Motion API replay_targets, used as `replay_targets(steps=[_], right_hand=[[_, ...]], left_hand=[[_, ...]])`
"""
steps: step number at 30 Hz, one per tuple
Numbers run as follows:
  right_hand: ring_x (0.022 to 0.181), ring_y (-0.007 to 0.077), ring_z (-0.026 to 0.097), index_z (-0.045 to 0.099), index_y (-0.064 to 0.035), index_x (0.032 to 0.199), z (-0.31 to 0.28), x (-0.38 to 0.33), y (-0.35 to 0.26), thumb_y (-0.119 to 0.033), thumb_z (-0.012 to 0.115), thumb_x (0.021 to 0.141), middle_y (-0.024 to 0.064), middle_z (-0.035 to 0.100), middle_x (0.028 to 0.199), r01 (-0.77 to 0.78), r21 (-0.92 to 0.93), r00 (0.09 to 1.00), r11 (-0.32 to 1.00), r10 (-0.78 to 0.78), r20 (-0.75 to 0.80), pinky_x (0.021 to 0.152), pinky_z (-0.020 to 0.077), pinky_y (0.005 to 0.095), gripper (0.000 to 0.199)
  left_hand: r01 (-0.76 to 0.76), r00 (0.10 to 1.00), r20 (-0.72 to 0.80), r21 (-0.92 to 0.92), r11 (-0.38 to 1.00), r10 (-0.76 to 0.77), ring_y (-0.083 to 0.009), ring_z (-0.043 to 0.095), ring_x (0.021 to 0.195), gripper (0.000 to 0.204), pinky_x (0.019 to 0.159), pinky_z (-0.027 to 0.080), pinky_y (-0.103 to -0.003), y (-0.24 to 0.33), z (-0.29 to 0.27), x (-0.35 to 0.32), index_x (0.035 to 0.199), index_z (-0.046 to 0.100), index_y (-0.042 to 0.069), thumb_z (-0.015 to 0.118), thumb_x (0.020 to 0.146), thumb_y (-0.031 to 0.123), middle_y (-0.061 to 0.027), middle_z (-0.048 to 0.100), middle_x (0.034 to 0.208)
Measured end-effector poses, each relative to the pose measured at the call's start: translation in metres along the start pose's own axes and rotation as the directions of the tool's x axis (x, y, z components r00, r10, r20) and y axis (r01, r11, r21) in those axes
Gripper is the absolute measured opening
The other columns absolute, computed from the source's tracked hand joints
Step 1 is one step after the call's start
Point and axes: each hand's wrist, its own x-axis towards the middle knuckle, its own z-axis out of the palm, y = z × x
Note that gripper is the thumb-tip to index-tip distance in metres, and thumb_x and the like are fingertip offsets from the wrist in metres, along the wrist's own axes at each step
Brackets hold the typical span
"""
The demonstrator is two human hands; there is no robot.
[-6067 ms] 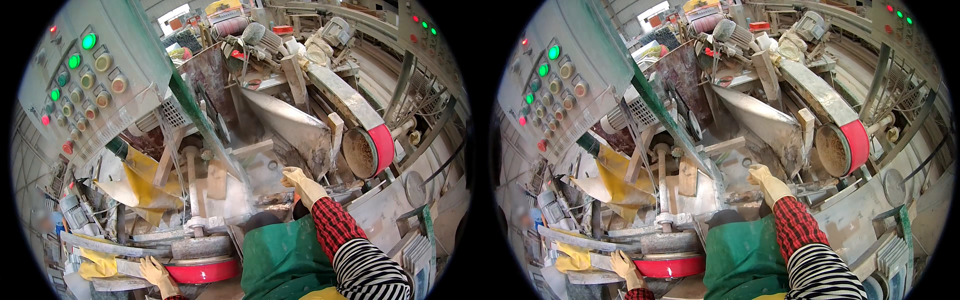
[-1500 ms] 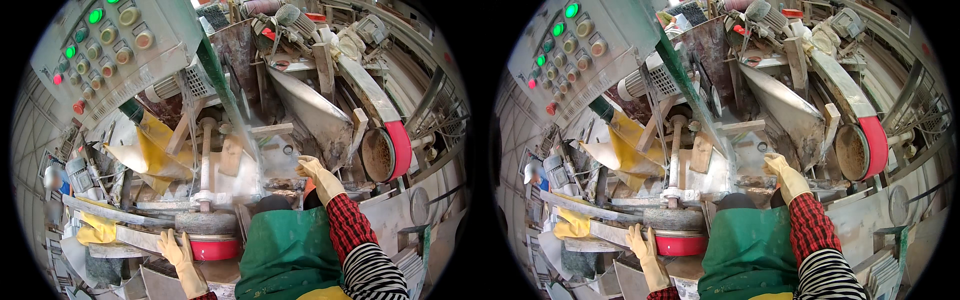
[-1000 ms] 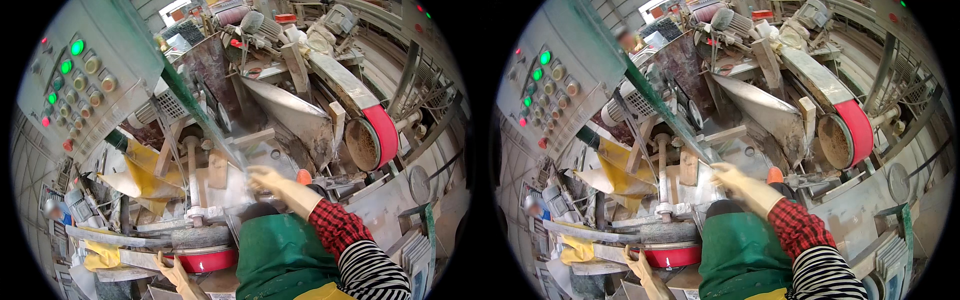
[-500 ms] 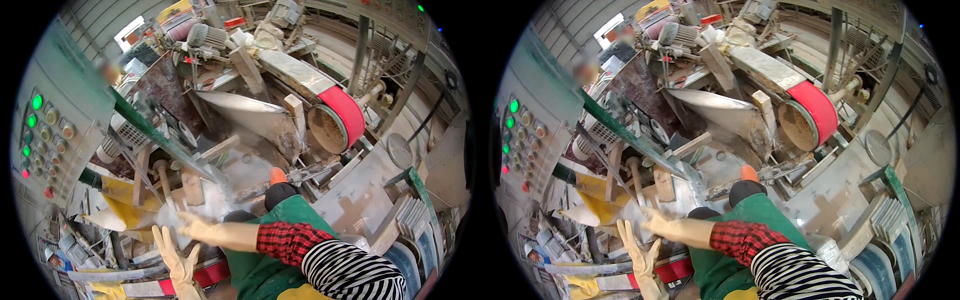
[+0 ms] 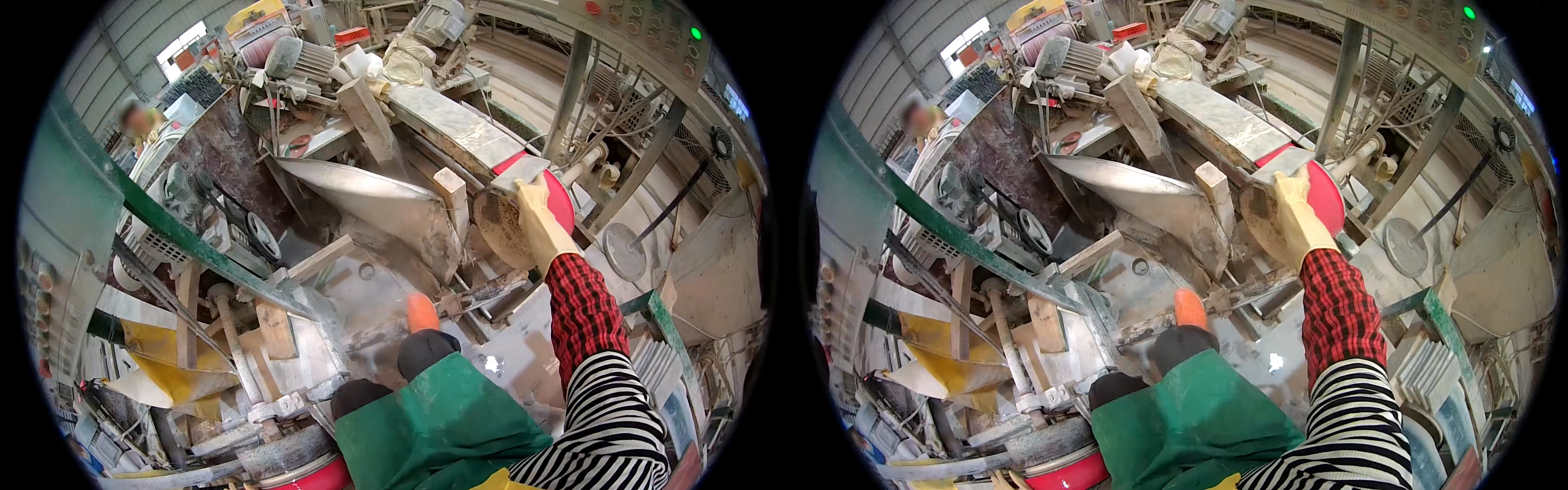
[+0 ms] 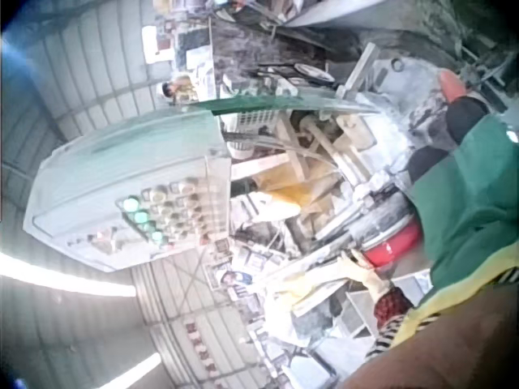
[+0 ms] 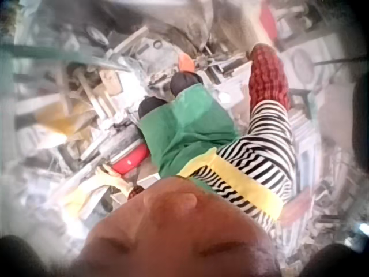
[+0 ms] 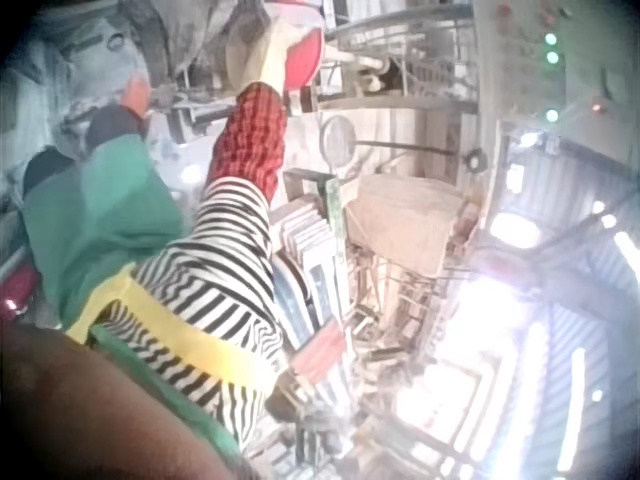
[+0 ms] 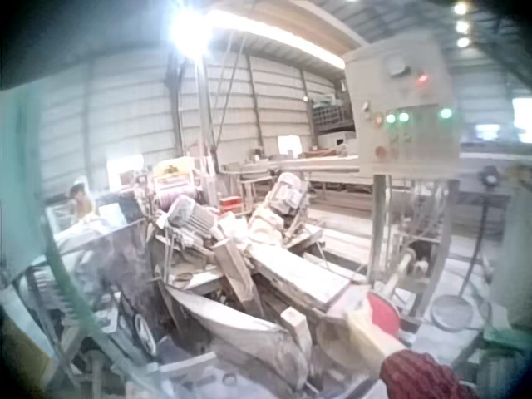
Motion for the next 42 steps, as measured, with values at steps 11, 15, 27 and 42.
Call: replay_targets(steps=[11,15,27,42], right_hand=[[0.111,0.0380,0.064,0.070,-0.0100,0.113,0.008,0.037,-0.019,-0.023,0.073,0.083,0.0227,0.067,0.116,0.466,-0.884,0.883,0.048,-0.083,0.461,0.096,0.0487,0.0505,0.033],[0.113,0.0323,0.064,0.071,-0.0116,0.109,0.018,0.018,-0.050,-0.031,0.076,0.083,0.0226,0.066,0.119,0.490,-0.872,0.872,0.006,0.006,0.490,0.095,0.0505,0.0457,0.033],[0.110,0.0180,0.066,0.070,-0.0181,0.108,0.092,-0.057,-0.067,-0.028,0.055,0.097,0.0060,0.072,0.111,0.498,-0.720,0.822,0.483,0.002,0.569,0.094,0.0501,0.0344,0.021],[0.053,0.0177,0.064,0.060,-0.0105,0.134,0.149,-0.475,-0.051,-0.028,0.059,0.094,0.0113,0.071,0.072,-0.068,-0.126,-0.041,0.990,0.123,0.991,0.048,0.0528,0.0345,0.043]], left_hand=[[-0.051,0.995,0.084,-0.025,0.998,0.053,-0.0419,0.062,0.102,0.034,0.092,0.049,-0.050,-0.002,0.009,0.003,0.117,0.067,0.000,0.063,0.093,0.023,-0.0241,0.067,0.108],[-0.043,0.993,0.107,-0.027,0.999,0.045,-0.0421,0.061,0.106,0.034,0.096,0.048,-0.050,-0.005,0.006,0.001,0.118,0.067,0.001,0.063,0.093,0.023,-0.0238,0.066,0.112],[0.116,0.973,0.195,0.063,0.991,-0.126,-0.0429,0.056,0.118,0.039,0.104,0.044,-0.051,0.020,-0.017,-0.008,0.124,0.065,0.002,0.064,0.094,0.028,-0.0265,0.060,0.127],[0.479,0.848,0.313,-0.106,0.871,-0.428,-0.0395,0.038,0.136,0.050,0.113,0.035,-0.051,-0.017,0.012,-0.023,0.143,0.046,0.003,0.058,0.098,0.022,-0.0243,0.037,0.150]])
